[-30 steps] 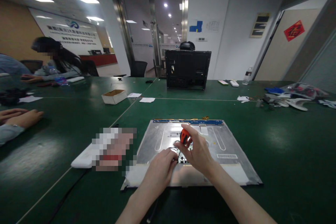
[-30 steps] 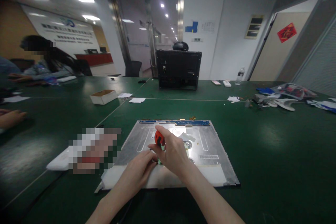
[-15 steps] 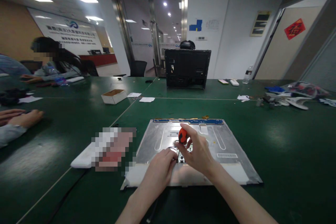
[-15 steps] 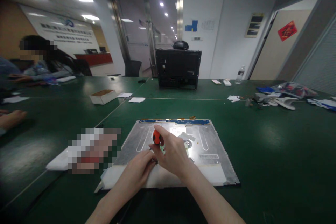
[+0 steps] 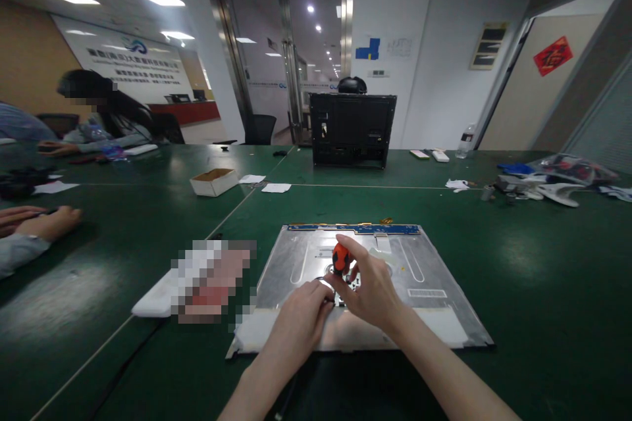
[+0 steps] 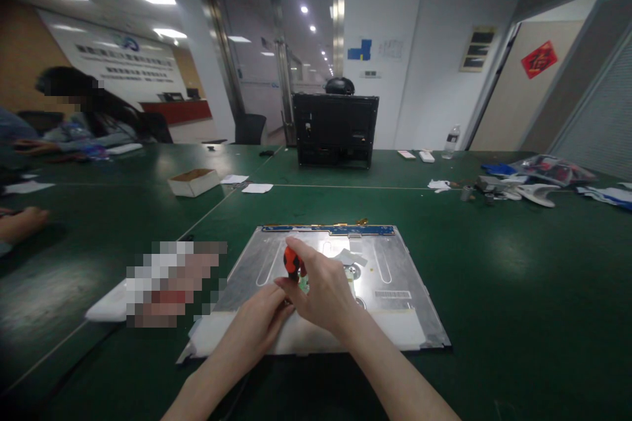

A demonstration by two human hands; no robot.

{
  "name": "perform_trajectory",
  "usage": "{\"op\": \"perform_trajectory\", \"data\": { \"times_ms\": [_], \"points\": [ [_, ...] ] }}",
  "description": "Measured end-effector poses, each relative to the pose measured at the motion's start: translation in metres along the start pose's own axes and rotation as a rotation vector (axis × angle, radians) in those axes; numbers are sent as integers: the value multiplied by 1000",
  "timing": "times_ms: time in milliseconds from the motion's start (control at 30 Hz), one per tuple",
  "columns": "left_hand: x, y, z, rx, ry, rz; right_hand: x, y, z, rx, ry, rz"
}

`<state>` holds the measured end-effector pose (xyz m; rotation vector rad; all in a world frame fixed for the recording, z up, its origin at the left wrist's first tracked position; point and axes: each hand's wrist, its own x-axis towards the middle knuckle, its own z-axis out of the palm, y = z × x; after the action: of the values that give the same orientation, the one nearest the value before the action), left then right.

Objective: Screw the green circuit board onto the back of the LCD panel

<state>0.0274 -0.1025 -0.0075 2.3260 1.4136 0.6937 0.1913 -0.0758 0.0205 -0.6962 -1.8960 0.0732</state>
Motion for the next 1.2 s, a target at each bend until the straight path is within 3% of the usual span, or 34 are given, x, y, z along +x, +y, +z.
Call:
{"op": "perform_trajectory", "data": {
  "times_ms": [500, 833, 1200],
  "points": [
    [0, -4, 3, 9, 21, 12, -3, 2, 3, -21, 14, -3],
    [-1, 0, -1, -11, 18, 16, -1, -2, -1, 12, -46, 17],
    [-2, -3, 1, -15, 23, 8, -3, 3, 2, -54, 24, 21]
  ]
}}
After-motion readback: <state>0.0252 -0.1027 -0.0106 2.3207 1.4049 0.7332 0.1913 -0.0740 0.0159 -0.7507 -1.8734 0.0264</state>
